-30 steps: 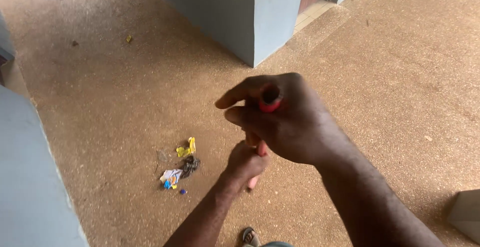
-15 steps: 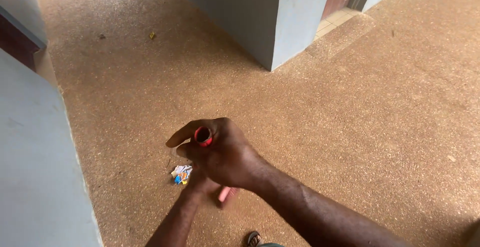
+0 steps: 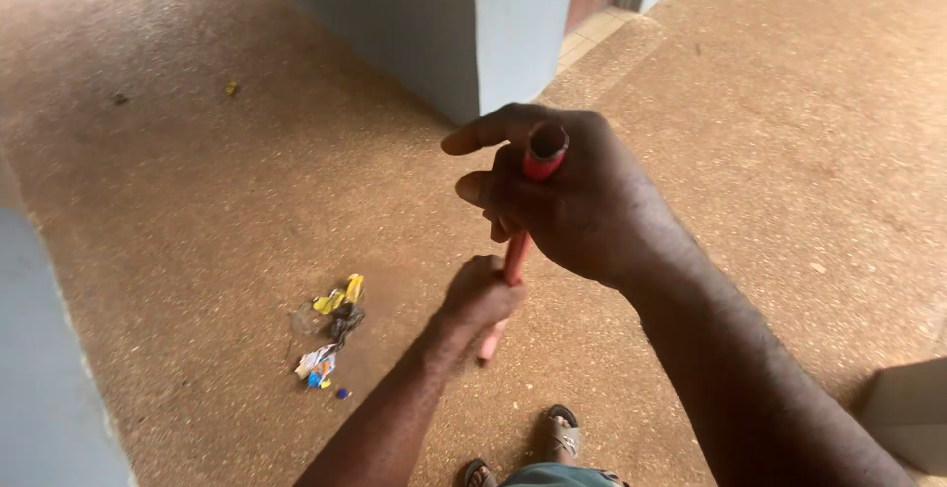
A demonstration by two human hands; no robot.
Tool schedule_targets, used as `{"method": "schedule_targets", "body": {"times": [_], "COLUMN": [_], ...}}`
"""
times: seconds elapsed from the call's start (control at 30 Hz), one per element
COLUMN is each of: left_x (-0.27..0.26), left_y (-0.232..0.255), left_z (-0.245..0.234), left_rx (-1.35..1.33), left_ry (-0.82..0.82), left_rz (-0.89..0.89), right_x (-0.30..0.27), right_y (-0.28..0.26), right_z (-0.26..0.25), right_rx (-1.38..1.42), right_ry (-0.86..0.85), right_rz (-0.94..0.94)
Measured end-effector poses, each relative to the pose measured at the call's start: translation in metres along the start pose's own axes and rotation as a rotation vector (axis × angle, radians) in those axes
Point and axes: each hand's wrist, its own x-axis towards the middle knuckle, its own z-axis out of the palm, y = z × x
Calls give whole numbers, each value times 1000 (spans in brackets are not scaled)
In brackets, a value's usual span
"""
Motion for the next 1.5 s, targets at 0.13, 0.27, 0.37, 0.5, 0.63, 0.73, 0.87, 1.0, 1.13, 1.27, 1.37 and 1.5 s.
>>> {"method": "schedule_targets", "body": {"times": [0.13, 0.27, 0.37, 0.5, 0.63, 0.73, 0.87, 1.0, 1.13, 1.27, 1.37, 1.5], "left_x": [24, 49, 63, 101, 113, 108, 121, 144, 173, 181, 183, 189], "left_y": [46, 40, 9, -48, -72, -61, -48, -40, -6, 39, 59, 47], "left_z": [64, 130, 163, 161, 113, 60, 21, 33, 75, 124, 151, 161], "left_rx": [-86, 3, -98, -352, -39, 260, 527, 487, 524, 243, 7, -43], "left_ry": [-182, -231, -307, -283, -99, -28, 44, 201, 193, -59, -154, -149], "left_rz": [157, 387, 265, 287, 371, 171, 30, 268, 495, 210, 185, 195], "right_x": [6, 15, 25, 32, 37, 45, 46, 49, 51, 63, 82, 102], "right_y": [15, 61, 97, 117, 116, 122, 143, 142, 121, 111, 120, 138], "right_z": [-14, -10, -11, -29, -41, -34, -38, -66, -108, -112, -86, -57], "right_rx": [-119, -143, -98, 28, 127, 234, 271, 211, 66, -89, -146, -177], "right_ry": [-27, -141, -181, -113, -116, -84, -88, -24, 14, 0, -42, -77], "right_rz": [214, 333, 300, 167, 115, -20, -63, -22, -26, 95, 246, 193]}}
